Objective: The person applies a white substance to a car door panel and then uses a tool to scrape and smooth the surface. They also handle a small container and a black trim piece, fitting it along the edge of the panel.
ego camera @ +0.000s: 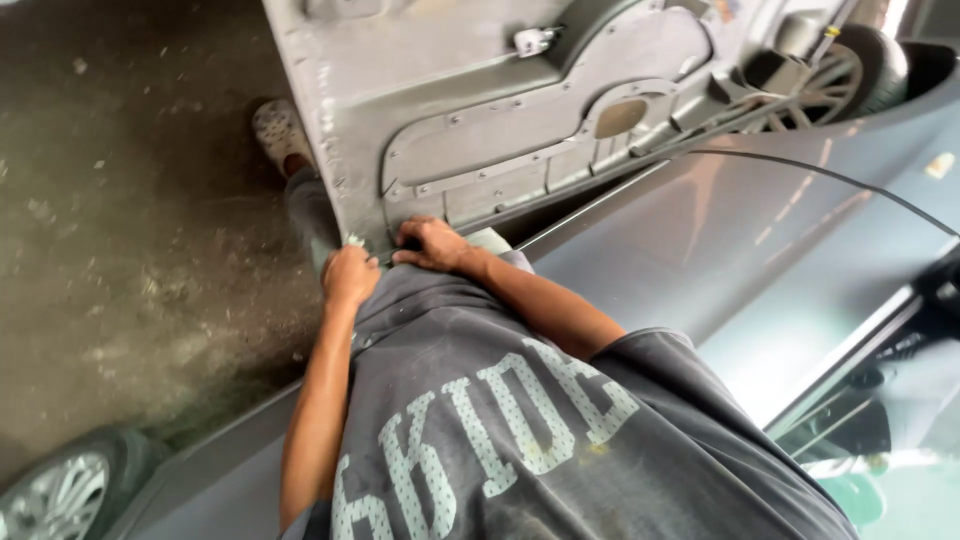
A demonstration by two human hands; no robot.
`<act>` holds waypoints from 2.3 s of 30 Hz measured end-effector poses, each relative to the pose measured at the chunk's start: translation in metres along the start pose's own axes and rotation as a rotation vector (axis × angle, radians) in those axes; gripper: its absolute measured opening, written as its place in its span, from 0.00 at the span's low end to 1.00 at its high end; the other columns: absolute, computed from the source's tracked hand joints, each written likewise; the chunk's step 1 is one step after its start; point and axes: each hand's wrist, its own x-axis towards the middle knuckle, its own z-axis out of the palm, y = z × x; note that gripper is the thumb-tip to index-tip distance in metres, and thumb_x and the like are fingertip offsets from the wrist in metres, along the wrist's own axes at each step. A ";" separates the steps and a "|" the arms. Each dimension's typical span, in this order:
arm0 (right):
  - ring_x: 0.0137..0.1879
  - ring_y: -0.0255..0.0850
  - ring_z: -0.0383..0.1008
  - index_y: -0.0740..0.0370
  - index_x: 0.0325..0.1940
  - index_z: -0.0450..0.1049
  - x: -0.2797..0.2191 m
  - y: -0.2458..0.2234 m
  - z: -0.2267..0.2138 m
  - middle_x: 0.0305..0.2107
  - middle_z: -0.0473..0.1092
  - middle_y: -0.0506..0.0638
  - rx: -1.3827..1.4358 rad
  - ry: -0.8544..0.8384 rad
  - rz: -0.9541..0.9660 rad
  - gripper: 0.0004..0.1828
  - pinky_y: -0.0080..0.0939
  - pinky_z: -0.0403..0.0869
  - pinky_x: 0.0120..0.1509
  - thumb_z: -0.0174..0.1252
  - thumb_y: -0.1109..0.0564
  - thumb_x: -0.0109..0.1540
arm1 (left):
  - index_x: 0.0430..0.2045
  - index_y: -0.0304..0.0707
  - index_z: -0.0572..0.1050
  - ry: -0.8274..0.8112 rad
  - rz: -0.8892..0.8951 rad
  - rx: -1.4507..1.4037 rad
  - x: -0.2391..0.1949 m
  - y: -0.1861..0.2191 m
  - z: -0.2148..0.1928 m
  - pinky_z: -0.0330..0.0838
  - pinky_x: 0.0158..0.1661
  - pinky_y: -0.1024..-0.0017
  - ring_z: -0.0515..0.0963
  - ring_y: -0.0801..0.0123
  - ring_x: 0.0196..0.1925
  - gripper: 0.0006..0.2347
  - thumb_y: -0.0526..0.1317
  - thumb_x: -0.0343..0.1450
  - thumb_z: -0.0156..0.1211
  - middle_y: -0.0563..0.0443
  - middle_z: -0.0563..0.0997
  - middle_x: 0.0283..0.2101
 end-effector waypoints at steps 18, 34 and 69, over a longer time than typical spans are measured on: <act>0.50 0.57 0.74 0.62 0.40 0.75 0.005 -0.005 -0.005 0.38 0.73 0.58 0.093 -0.091 0.027 0.20 0.52 0.72 0.53 0.68 0.44 0.59 | 0.37 0.35 0.84 0.000 -0.151 -0.233 -0.008 0.004 -0.011 0.75 0.39 0.57 0.83 0.48 0.33 0.11 0.41 0.66 0.69 0.37 0.83 0.29; 0.52 0.58 0.73 0.63 0.42 0.75 0.003 -0.006 -0.007 0.40 0.74 0.58 0.070 -0.058 -0.045 0.21 0.54 0.72 0.56 0.67 0.43 0.61 | 0.38 0.34 0.78 -0.038 0.151 0.212 -0.007 0.026 -0.025 0.75 0.46 0.50 0.81 0.41 0.46 0.08 0.34 0.67 0.64 0.36 0.79 0.49; 0.51 0.61 0.74 0.63 0.44 0.77 0.000 0.014 0.019 0.40 0.75 0.62 0.052 0.041 -0.028 0.21 0.56 0.73 0.55 0.69 0.46 0.55 | 0.49 0.45 0.82 -0.713 -0.031 0.838 0.083 0.071 0.004 0.75 0.56 0.65 0.78 0.62 0.61 0.18 0.47 0.66 0.74 0.49 0.80 0.58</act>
